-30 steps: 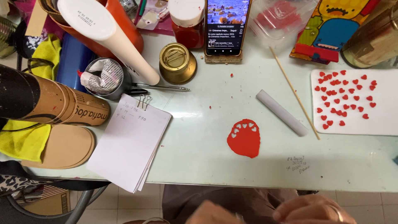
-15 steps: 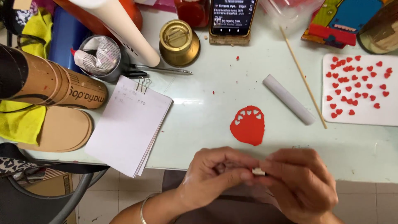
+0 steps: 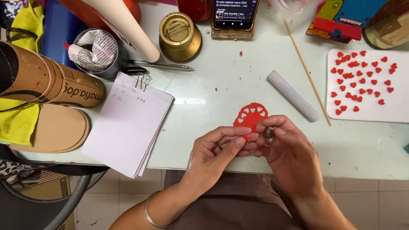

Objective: Punching out heart shapes from red clay using a small metal cutter and flattening it with a roller

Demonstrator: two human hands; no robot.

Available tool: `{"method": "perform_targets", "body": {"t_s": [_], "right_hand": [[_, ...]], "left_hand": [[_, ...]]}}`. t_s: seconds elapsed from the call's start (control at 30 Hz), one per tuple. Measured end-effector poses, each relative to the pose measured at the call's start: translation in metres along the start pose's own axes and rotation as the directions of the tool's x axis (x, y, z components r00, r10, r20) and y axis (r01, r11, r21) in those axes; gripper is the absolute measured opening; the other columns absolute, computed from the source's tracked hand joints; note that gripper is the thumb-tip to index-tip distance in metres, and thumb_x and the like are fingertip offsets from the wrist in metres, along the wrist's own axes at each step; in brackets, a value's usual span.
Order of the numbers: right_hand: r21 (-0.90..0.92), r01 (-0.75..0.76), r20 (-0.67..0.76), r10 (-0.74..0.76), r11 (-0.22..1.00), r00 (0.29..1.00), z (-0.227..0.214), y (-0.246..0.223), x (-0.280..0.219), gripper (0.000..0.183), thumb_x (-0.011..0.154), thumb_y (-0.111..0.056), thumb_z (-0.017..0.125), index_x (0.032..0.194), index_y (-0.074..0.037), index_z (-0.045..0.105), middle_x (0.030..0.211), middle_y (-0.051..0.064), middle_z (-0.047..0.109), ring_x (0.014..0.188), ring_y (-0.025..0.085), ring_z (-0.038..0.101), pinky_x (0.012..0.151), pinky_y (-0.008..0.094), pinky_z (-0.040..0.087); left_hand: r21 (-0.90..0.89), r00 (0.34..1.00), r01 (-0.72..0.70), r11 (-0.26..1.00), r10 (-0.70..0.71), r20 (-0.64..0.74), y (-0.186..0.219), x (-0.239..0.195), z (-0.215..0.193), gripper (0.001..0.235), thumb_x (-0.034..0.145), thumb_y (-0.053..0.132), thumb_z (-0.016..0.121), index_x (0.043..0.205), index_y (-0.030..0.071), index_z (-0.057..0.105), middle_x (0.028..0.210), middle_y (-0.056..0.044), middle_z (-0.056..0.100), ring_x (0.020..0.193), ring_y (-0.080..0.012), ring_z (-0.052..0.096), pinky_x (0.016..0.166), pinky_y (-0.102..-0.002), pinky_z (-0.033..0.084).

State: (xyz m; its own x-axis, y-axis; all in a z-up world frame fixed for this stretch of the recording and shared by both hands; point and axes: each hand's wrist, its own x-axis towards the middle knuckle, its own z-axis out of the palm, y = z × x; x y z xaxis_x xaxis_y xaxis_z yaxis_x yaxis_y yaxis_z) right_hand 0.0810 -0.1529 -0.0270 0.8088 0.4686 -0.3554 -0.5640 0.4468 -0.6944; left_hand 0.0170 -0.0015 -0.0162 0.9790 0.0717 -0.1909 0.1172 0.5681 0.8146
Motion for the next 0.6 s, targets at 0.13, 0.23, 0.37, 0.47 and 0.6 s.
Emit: {"method": "perform_targets", "body": {"t_s": [0.13, 0.23, 0.37, 0.47, 0.6], "right_hand": [[0.024, -0.034, -0.009, 0.035, 0.999, 0.999, 0.003, 0.006, -0.001, 0.017, 0.082, -0.014, 0.044, 0.087, 0.001, 0.052, 0.074, 0.008, 0.045, 0.058, 0.015, 0.039, 0.052, 0.029, 0.032], [-0.411, 0.286, 0.098, -0.27, 0.865, 0.958, 0.005, 0.014, -0.006, 0.022, 0.086, -0.011, 0.05, 0.1, 0.006, 0.052, 0.057, 0.0, 0.036, 0.053, 0.011, 0.035, 0.05, 0.022, 0.03], [-0.794, 0.519, 0.324, -0.502, 0.316, 0.802, 0.003, 0.013, -0.006, 0.024, 0.081, -0.01, 0.064, 0.105, -0.009, 0.061, 0.067, -0.004, 0.038, 0.065, 0.008, 0.036, 0.058, 0.017, 0.033], [-0.806, 0.528, 0.364, -0.479, 0.268, 0.799, 0.001, 0.013, -0.006, 0.024, 0.081, -0.01, 0.065, 0.104, -0.01, 0.062, 0.07, -0.003, 0.044, 0.064, 0.008, 0.04, 0.057, 0.017, 0.035], [-0.786, 0.546, 0.368, -0.492, 0.289, 0.789, 0.003, 0.012, -0.004, 0.016, 0.08, -0.011, 0.066, 0.096, -0.012, 0.064, 0.072, -0.002, 0.048, 0.062, 0.007, 0.041, 0.058, 0.017, 0.034]], "left_hand": [[-0.034, 1.0, 0.002, 0.999, -0.002, -0.014, -0.004, 0.0, -0.001, 0.023, 0.089, 0.009, 0.052, 0.108, -0.001, 0.056, 0.106, -0.022, 0.063, 0.095, -0.026, 0.064, 0.087, -0.032, 0.054], [-0.01, 0.996, 0.047, 0.999, -0.047, -0.072, -0.004, 0.002, 0.0, 0.021, 0.085, 0.009, 0.057, 0.105, 0.0, 0.056, 0.1, -0.02, 0.066, 0.089, -0.0242, 0.067, 0.081, -0.027, 0.054], [0.026, 0.99, 0.086, 0.996, -0.083, -0.111, -0.003, 0.003, -0.001, 0.023, 0.08, 0.01, 0.063, 0.101, 0.0, 0.059, 0.091, -0.014, 0.069, 0.082, -0.0169, 0.067, 0.078, -0.027, 0.057], [0.042, 0.992, 0.086, 0.995, -0.082, -0.101, -0.006, 0.003, -0.004, 0.021, 0.08, 0.011, 0.063, 0.099, 0.001, 0.059, 0.087, -0.012, 0.069, 0.079, -0.0141, 0.066, 0.077, -0.027, 0.058], [0.046, 0.992, 0.09, 0.995, -0.086, -0.088, -0.011, 0.003, -0.007, 0.022, 0.081, 0.012, 0.063, 0.1, 0.002, 0.059, 0.086, -0.009, 0.069, 0.076, -0.0127, 0.064, 0.077, -0.025, 0.057]]}}
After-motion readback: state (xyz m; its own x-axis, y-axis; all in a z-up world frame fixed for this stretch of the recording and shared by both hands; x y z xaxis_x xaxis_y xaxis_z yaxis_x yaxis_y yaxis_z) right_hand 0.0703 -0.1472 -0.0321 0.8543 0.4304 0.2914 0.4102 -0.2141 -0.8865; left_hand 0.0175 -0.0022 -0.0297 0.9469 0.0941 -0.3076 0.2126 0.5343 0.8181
